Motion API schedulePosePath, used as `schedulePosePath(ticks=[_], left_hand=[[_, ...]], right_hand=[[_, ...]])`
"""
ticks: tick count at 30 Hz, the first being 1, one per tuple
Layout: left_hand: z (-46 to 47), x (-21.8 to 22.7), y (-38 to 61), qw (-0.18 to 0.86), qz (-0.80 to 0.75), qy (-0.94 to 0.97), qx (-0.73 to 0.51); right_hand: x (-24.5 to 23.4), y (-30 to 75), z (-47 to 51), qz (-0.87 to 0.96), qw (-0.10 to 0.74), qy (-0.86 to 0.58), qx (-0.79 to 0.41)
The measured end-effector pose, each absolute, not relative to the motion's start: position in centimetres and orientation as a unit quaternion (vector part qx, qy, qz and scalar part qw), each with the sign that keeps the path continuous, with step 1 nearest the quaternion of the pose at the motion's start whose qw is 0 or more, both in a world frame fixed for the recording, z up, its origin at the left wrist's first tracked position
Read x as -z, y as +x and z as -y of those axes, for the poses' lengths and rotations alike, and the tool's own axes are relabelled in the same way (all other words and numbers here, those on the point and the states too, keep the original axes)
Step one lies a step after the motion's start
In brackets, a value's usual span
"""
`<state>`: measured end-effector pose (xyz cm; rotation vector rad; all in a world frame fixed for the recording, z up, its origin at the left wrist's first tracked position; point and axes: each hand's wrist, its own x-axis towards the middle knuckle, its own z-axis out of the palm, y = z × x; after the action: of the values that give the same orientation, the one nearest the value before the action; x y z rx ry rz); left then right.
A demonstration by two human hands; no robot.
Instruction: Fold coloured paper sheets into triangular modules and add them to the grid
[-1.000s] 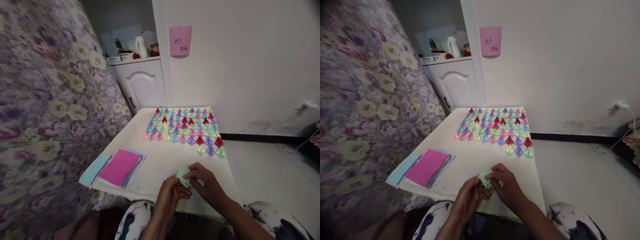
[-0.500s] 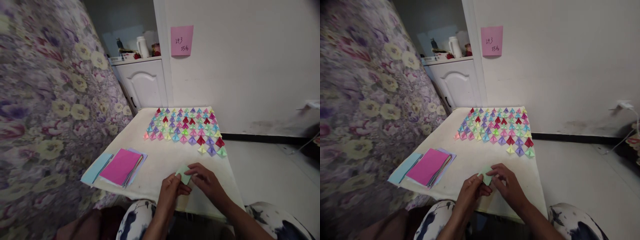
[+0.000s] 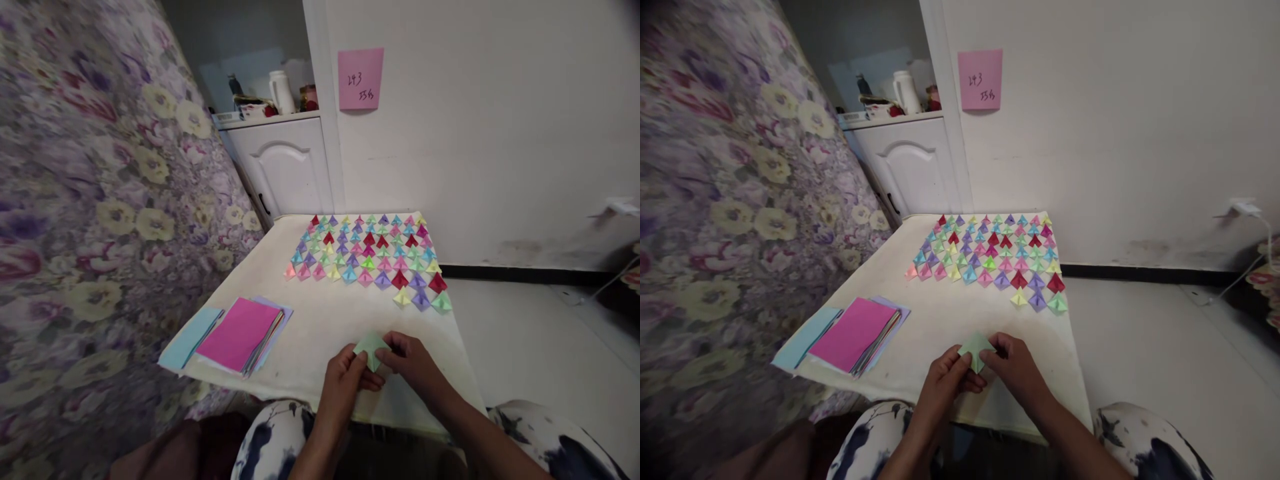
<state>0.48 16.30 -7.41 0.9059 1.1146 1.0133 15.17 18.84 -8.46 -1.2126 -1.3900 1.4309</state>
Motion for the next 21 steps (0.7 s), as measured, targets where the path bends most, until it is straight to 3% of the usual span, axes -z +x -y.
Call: schedulePosePath(ticks=[8, 21], left_hand=[[-16.7, 7.6, 1.0, 0.605, -0.519, 0.405, -0.447], [-16.6, 7.5, 1.6, 0.581, -0.509, 0.4, -0.494]], right_hand=[[7.8, 15.2, -19.0, 0.6, 0.376, -0.499, -0.5], [7.2, 14.6, -18.5, 0.545, 0.419, -0.497, -0.529]])
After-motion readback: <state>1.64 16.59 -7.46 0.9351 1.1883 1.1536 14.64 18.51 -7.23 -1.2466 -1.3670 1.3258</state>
